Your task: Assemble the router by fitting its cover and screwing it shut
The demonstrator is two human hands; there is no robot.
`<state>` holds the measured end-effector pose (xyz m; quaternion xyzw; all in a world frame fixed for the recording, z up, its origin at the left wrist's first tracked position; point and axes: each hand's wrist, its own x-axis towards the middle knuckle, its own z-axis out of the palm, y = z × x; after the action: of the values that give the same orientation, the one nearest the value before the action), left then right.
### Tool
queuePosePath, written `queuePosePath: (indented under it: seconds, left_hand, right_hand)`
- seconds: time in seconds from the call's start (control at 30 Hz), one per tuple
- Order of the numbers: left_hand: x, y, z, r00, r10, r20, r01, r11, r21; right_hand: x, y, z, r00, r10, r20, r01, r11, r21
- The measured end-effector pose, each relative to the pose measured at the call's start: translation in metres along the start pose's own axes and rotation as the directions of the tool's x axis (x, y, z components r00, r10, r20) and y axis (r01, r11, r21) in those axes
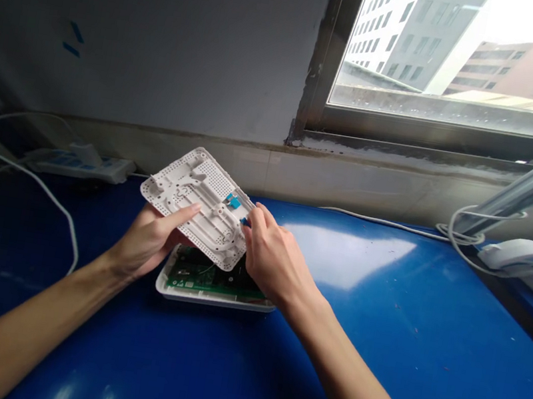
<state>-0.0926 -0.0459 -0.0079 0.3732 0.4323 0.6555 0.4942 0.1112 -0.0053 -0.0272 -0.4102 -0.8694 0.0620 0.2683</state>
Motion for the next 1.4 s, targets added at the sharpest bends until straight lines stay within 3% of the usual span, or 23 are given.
queuePosePath:
  seconds: [0.27, 0.4, 0.53, 0.6, 0.67, 0.73, 0.83, 1.0, 1.1, 1.2, 1.33, 1.4]
  left_hand:
    - [0.001, 0.005, -0.011, 0.999, 0.025, 0.022, -0.027, 0.997, 0.066]
    - [0.005, 0.008, -0.017, 0.999, 0.038, 0.004, -0.038, 0.999, 0.017]
    - [0.006, 0.010, -0.020, 0.997, 0.067, -0.023, -0.068, 0.997, -0.033]
    - [0.004, 0.010, -0.019, 0.999, 0.040, -0.007, -0.040, 0.997, -0.069]
    - [0.001, 0.009, -0.016, 0.999, -0.020, 0.025, 0.023, 0.993, -0.118]
    - [-0.002, 0.007, -0.013, 0.996, -0.078, 0.052, 0.085, 0.983, -0.163]
    - [-0.005, 0.002, -0.005, 0.990, -0.115, 0.077, 0.129, 0.970, -0.205]
    - [-0.003, 0.001, 0.009, 0.986, -0.102, 0.131, 0.122, 0.981, -0.153]
    - [0.002, 0.004, 0.025, 0.984, -0.079, 0.156, 0.097, 0.989, -0.107]
    - [0.005, 0.002, 0.049, 0.982, -0.064, 0.179, 0.079, 0.993, -0.082]
    - [0.008, -0.009, 0.088, 0.989, -0.072, 0.130, 0.085, 0.992, -0.092]
    - [0.009, -0.017, 0.105, 0.990, -0.074, 0.124, 0.085, 0.993, -0.087]
  right_hand:
    - [-0.001, 0.017, -0.016, 0.977, 0.091, -0.191, -0.030, 0.952, 0.303]
    - [0.000, 0.024, -0.029, 0.983, 0.086, -0.164, -0.014, 0.918, 0.395]
    - [0.000, 0.027, -0.040, 1.000, 0.000, 0.014, -0.006, 0.903, 0.430]
    - [0.000, 0.025, -0.042, 0.998, 0.031, 0.057, -0.054, 0.885, 0.463]
    - [0.000, 0.020, -0.041, 0.991, 0.127, 0.037, -0.126, 0.816, 0.564]
    - [0.001, 0.015, -0.038, 0.977, 0.206, 0.053, -0.183, 0.686, 0.705]
    - [0.003, 0.008, -0.040, 0.968, 0.186, 0.170, -0.243, 0.509, 0.826]
    - [0.004, 0.011, -0.060, 0.947, 0.175, 0.271, -0.318, 0.362, 0.876]
    - [-0.001, 0.025, -0.075, 0.923, 0.206, 0.325, -0.381, 0.379, 0.843]
    - [-0.013, 0.047, -0.084, 0.913, 0.256, 0.316, -0.398, 0.404, 0.824]
    - [-0.032, 0.081, -0.087, 0.922, 0.246, 0.299, -0.363, 0.280, 0.889]
    - [-0.038, 0.097, -0.088, 0.888, 0.385, 0.251, -0.353, 0.222, 0.909]
